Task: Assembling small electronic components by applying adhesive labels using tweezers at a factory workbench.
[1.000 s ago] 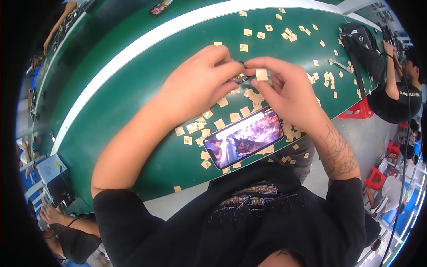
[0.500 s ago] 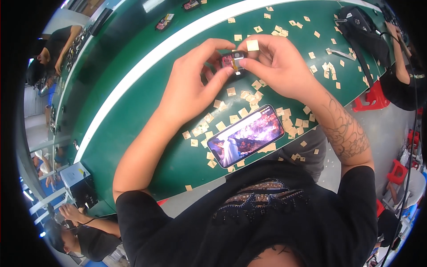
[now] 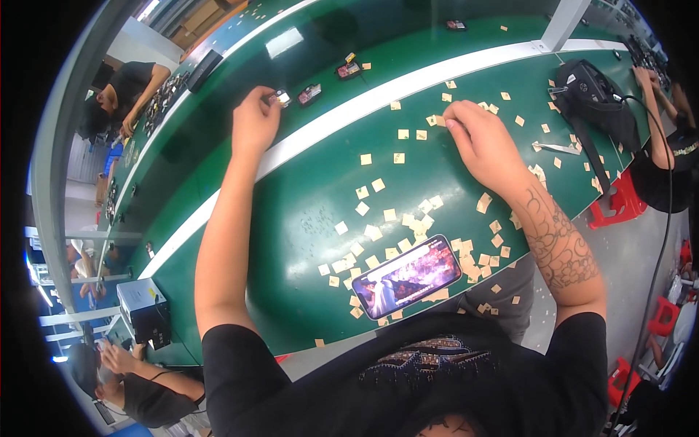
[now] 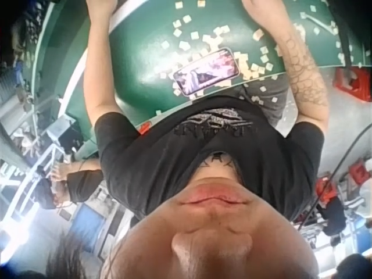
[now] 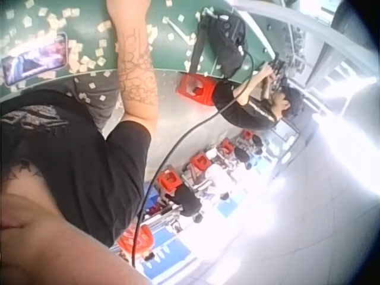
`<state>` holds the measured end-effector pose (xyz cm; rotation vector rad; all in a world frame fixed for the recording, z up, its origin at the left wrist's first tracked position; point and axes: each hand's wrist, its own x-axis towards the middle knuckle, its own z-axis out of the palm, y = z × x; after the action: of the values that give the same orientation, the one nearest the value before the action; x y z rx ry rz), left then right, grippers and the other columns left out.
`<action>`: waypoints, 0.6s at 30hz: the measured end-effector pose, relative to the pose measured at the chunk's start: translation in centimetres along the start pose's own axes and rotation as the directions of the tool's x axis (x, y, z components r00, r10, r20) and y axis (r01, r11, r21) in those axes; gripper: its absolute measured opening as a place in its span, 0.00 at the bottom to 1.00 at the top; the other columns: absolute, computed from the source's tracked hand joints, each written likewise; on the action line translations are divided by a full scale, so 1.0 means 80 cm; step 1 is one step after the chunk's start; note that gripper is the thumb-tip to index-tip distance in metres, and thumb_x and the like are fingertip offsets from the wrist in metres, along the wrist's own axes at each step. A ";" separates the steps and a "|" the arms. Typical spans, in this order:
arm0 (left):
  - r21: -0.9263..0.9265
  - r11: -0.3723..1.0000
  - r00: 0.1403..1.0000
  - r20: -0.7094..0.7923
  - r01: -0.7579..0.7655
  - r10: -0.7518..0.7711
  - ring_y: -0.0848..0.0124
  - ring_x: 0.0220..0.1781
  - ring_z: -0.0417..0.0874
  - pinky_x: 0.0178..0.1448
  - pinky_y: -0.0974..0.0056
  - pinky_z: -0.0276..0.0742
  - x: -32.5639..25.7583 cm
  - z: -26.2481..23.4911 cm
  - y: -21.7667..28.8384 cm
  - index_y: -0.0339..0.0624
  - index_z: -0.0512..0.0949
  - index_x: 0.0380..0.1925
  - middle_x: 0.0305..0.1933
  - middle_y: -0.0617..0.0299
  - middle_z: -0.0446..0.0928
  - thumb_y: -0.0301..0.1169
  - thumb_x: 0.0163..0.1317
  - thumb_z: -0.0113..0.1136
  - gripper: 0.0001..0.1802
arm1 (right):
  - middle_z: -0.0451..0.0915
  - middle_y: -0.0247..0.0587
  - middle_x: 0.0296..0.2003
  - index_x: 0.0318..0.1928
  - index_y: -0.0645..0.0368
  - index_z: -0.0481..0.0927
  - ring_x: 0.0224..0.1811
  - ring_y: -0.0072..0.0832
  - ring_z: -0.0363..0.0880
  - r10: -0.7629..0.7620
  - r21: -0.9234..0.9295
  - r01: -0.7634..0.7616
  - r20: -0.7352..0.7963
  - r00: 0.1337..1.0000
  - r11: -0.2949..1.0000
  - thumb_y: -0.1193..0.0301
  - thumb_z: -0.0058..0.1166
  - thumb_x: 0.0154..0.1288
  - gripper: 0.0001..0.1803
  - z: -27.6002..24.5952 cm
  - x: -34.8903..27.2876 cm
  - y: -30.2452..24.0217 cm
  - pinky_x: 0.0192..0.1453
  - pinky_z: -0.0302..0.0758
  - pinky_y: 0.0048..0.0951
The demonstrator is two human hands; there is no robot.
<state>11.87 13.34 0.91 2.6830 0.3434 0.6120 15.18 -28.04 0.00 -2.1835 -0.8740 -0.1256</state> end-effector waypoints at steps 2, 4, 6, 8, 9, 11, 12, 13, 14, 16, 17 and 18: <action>-0.031 0.998 0.998 0.011 0.063 -0.062 0.63 0.31 0.87 0.43 0.58 0.81 0.010 -0.008 -0.017 0.38 0.87 0.51 0.25 0.57 0.82 0.31 0.66 0.70 0.15 | 0.82 0.48 0.42 0.48 0.61 0.79 0.43 0.52 0.83 -0.038 0.000 0.038 -0.006 0.999 0.999 0.73 0.52 0.80 0.05 0.001 0.003 0.008 0.48 0.80 0.46; -0.026 0.996 0.996 0.027 0.081 -0.080 0.64 0.30 0.86 0.43 0.59 0.80 0.014 -0.003 -0.023 0.38 0.87 0.51 0.24 0.57 0.81 0.31 0.66 0.69 0.15 | 0.82 0.48 0.42 0.48 0.61 0.80 0.42 0.51 0.83 -0.064 -0.003 0.064 -0.015 0.998 0.998 0.73 0.53 0.80 0.05 0.003 0.004 0.013 0.48 0.79 0.46; 0.268 0.963 0.999 -0.001 0.035 -0.036 0.52 0.48 0.86 0.54 0.52 0.83 0.014 0.002 -0.027 0.43 0.86 0.55 0.42 0.50 0.84 0.35 0.69 0.68 0.18 | 0.83 0.48 0.41 0.47 0.62 0.81 0.40 0.50 0.83 -0.044 0.034 0.045 -0.024 0.999 0.998 0.74 0.53 0.79 0.05 0.005 0.009 0.011 0.47 0.80 0.45; 0.398 0.917 0.998 -0.034 -0.026 0.043 0.37 0.67 0.80 0.66 0.41 0.82 0.022 0.009 -0.026 0.49 0.84 0.62 0.62 0.44 0.81 0.40 0.70 0.67 0.22 | 0.83 0.48 0.41 0.47 0.62 0.82 0.40 0.49 0.84 -0.005 0.069 0.007 -0.024 1.000 0.998 0.74 0.55 0.78 0.05 0.007 0.012 0.009 0.46 0.80 0.44; 0.347 0.927 0.986 -0.040 -0.138 0.162 0.38 0.66 0.80 0.66 0.41 0.82 0.027 0.018 -0.006 0.49 0.82 0.64 0.60 0.44 0.82 0.40 0.69 0.68 0.24 | 0.84 0.48 0.41 0.46 0.62 0.82 0.39 0.48 0.84 0.036 0.095 -0.034 -0.024 0.999 0.995 0.75 0.56 0.77 0.05 0.008 0.011 0.009 0.45 0.80 0.43; 0.158 0.928 0.941 0.063 -0.337 0.331 0.40 0.69 0.79 0.73 0.44 0.76 0.035 0.031 0.071 0.50 0.77 0.70 0.64 0.41 0.81 0.39 0.69 0.70 0.30 | 0.84 0.48 0.40 0.46 0.63 0.83 0.38 0.47 0.84 0.057 0.084 -0.054 -0.037 0.998 0.995 0.75 0.57 0.77 0.05 0.005 0.007 0.012 0.45 0.80 0.42; 0.054 0.901 0.895 0.154 -0.430 0.418 0.41 0.71 0.78 0.75 0.45 0.75 0.041 0.038 0.085 0.50 0.72 0.75 0.67 0.42 0.81 0.39 0.67 0.73 0.37 | 0.84 0.48 0.40 0.46 0.63 0.83 0.38 0.46 0.84 0.056 0.092 -0.051 -0.045 0.997 0.994 0.75 0.58 0.76 0.05 0.006 0.007 0.009 0.44 0.80 0.41; 0.028 0.890 0.880 0.170 -0.455 0.444 0.42 0.73 0.77 0.75 0.46 0.74 0.049 0.059 0.090 0.51 0.69 0.77 0.66 0.44 0.81 0.38 0.66 0.74 0.41 | 0.84 0.48 0.40 0.46 0.63 0.83 0.38 0.46 0.84 0.048 0.092 -0.045 -0.038 0.998 0.995 0.75 0.58 0.76 0.05 0.007 0.006 0.008 0.44 0.80 0.41; 0.006 0.892 0.879 0.174 -0.452 0.444 0.45 0.69 0.81 0.73 0.47 0.76 0.059 0.080 0.095 0.49 0.68 0.77 0.61 0.46 0.84 0.37 0.66 0.76 0.42 | 0.84 0.48 0.40 0.46 0.63 0.84 0.38 0.45 0.84 -0.013 0.088 0.019 -0.062 0.998 0.996 0.75 0.58 0.76 0.05 0.007 0.006 0.011 0.44 0.80 0.41; -0.109 0.910 0.880 0.233 -0.401 0.415 0.47 0.65 0.83 0.71 0.48 0.78 0.085 0.090 0.102 0.48 0.68 0.76 0.58 0.47 0.85 0.36 0.65 0.76 0.41 | 0.84 0.47 0.41 0.47 0.62 0.84 0.38 0.44 0.84 -0.086 0.078 0.093 -0.083 0.993 0.993 0.76 0.59 0.76 0.05 0.010 0.007 0.014 0.44 0.80 0.40; -0.231 0.909 0.862 0.304 -0.347 0.406 0.49 0.62 0.85 0.70 0.49 0.79 0.089 0.092 0.116 0.47 0.69 0.75 0.54 0.48 0.86 0.35 0.65 0.76 0.40 | 0.83 0.45 0.40 0.49 0.63 0.85 0.37 0.38 0.82 -0.130 0.089 0.143 -0.143 0.981 0.986 0.78 0.58 0.76 0.06 0.010 0.006 0.017 0.42 0.78 0.36; -0.208 0.903 0.871 0.255 -0.375 0.420 0.52 0.57 0.87 0.67 0.52 0.81 0.084 0.092 0.124 0.45 0.71 0.73 0.49 0.50 0.86 0.31 0.64 0.77 0.38 | 0.82 0.42 0.40 0.50 0.63 0.85 0.35 0.32 0.80 -0.173 0.099 0.196 -0.201 0.964 0.976 0.80 0.57 0.77 0.07 0.008 0.006 0.018 0.40 0.76 0.32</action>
<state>22.65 4.32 1.17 2.6536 -0.3385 0.3171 16.32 -28.06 -1.21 -1.9408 -0.9485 -0.3611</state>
